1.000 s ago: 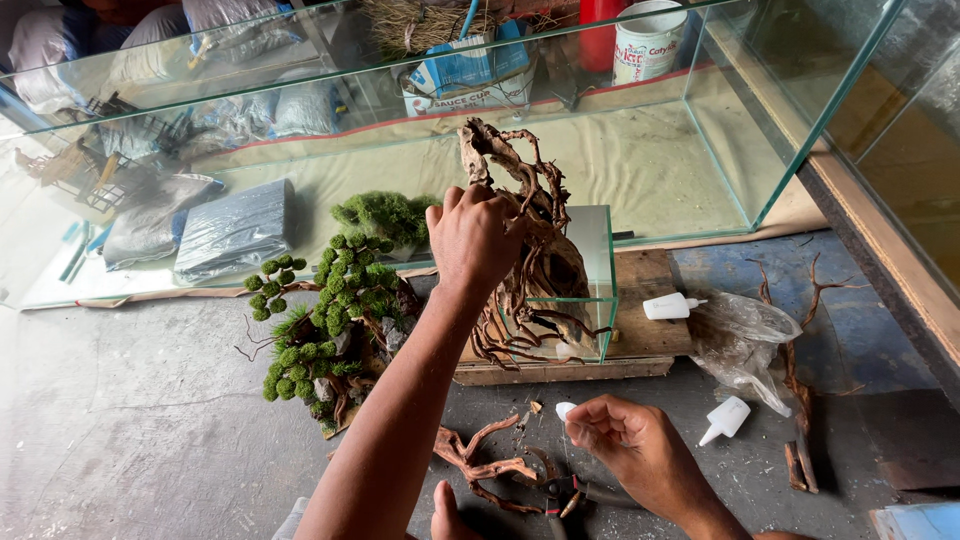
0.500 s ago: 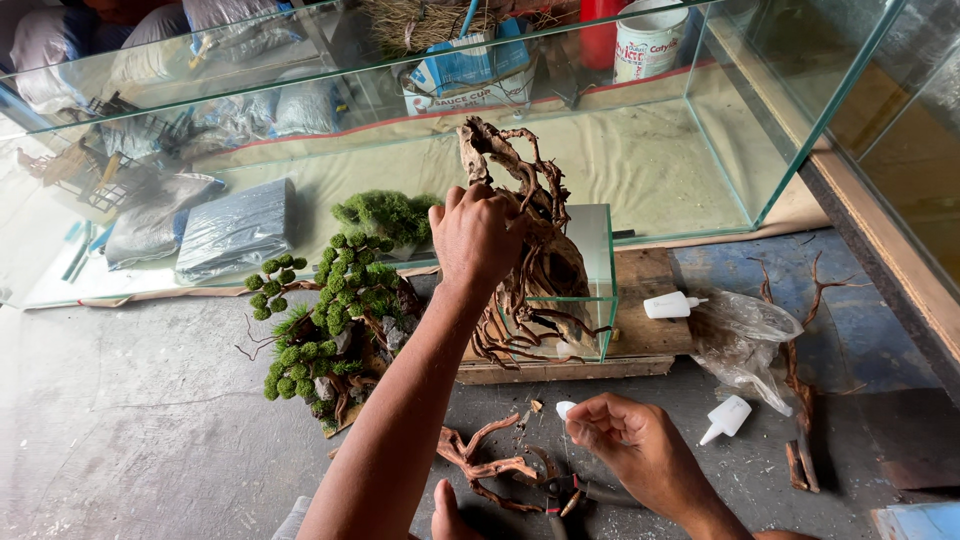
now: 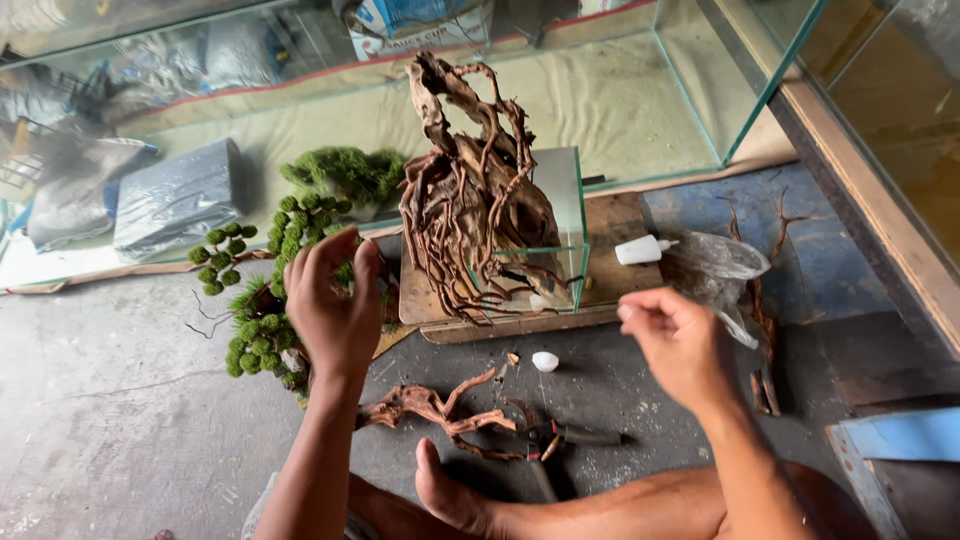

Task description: The person is assembling a driftwood structure inside a glass tank. They pick up small pieces of driftwood, apply glue, and attach them to a larger central piece of wood. The person works methodically, adding branches to create a complex, root-like appearance.

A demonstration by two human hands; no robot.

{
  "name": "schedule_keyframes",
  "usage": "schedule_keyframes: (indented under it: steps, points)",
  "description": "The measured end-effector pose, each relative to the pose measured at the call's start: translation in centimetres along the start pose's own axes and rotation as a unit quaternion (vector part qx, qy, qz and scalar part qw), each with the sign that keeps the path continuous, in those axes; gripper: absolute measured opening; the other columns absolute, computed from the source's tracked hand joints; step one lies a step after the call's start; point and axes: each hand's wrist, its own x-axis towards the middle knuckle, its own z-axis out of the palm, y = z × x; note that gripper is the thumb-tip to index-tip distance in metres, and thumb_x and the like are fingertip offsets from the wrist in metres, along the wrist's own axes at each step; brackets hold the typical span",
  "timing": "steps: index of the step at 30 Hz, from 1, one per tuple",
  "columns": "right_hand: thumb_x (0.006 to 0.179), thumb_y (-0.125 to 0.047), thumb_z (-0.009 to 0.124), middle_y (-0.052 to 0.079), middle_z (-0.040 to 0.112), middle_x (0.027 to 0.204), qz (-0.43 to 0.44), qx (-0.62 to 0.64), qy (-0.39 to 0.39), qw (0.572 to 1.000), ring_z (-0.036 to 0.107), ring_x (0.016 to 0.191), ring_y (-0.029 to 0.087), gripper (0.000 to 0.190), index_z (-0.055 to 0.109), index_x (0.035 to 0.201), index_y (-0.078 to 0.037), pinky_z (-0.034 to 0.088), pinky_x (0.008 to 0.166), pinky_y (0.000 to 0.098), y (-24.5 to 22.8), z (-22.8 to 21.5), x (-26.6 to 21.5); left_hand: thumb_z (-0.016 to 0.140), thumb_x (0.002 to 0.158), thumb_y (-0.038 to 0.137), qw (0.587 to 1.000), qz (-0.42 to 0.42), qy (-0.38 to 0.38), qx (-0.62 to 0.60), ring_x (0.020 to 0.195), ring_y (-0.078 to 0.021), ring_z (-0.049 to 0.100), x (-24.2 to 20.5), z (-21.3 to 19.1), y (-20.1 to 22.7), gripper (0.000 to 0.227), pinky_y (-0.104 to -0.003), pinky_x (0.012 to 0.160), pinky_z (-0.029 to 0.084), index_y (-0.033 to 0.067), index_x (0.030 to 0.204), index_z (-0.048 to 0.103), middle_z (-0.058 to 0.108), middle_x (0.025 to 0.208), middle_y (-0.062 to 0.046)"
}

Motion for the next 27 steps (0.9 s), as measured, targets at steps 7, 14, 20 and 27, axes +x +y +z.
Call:
schedule_keyframes:
  steps: [7, 14, 20, 27]
  points:
    - [0.089, -0.018, 0.080, 0.011, 0.082, 0.085, -0.014, -0.164, -0.050, 0.985, 0.080, 0.082, 0.026, 0.014, 0.086, 0.101, -0.015, 0.061, 0.072, 0.0380, 1.0, 4.5, -1.2, 0.078, 0.103, 0.023, 0.975, -0.170, -0.143, -0.004, 0.085, -0.0294, 0.070, -13.4, -2.5, -8.3, 0.018, -0.043, 0.086, 0.053, 0.0070, 0.111, 0.079, 0.075, 0.089, -0.013]
    - [0.083, -0.055, 0.079, 0.012, 0.074, 0.123, -0.004, -0.478, -0.378, 0.793, 0.066, 0.125, 0.037, 0.060, 0.071, 0.127, -0.016, 0.053, 0.103, 0.0575, 8.6, 14.2, -6.7, 0.077, 0.096, 0.042, 0.912, -0.274, -0.305, 0.021, 0.087, -0.0282, 0.078, -15.2, -3.6, -8.2, 0.025, -0.043, 0.084, 0.058, 0.0193, 0.108, 0.082, 0.080, 0.088, -0.008]
    - [0.063, -0.076, 0.087, 0.022, 0.065, 0.121, -0.029, -0.555, -0.379, 0.740, 0.062, 0.120, 0.047, 0.111, 0.054, 0.136, 0.001, 0.051, 0.091, 0.0693, 13.7, 16.3, -10.1, 0.077, 0.096, 0.039, 0.897, -0.292, -0.331, 0.007, 0.088, -0.0307, 0.077, -15.6, -4.1, -8.1, 0.025, -0.043, 0.083, 0.059, 0.0176, 0.108, 0.082, 0.078, 0.086, -0.009]
    - [0.064, -0.055, 0.091, 0.029, 0.055, 0.136, 0.023, -0.592, -0.377, 0.712, 0.051, 0.129, 0.055, 0.123, 0.033, 0.154, 0.006, 0.050, 0.083, 0.0721, 14.7, 16.1, -9.5, 0.076, 0.094, 0.036, 0.894, -0.243, -0.373, 0.057, 0.089, -0.0352, 0.075, -17.2, -4.2, -9.3, 0.025, -0.048, 0.083, 0.059, 0.0155, 0.107, 0.080, 0.075, 0.085, -0.010]
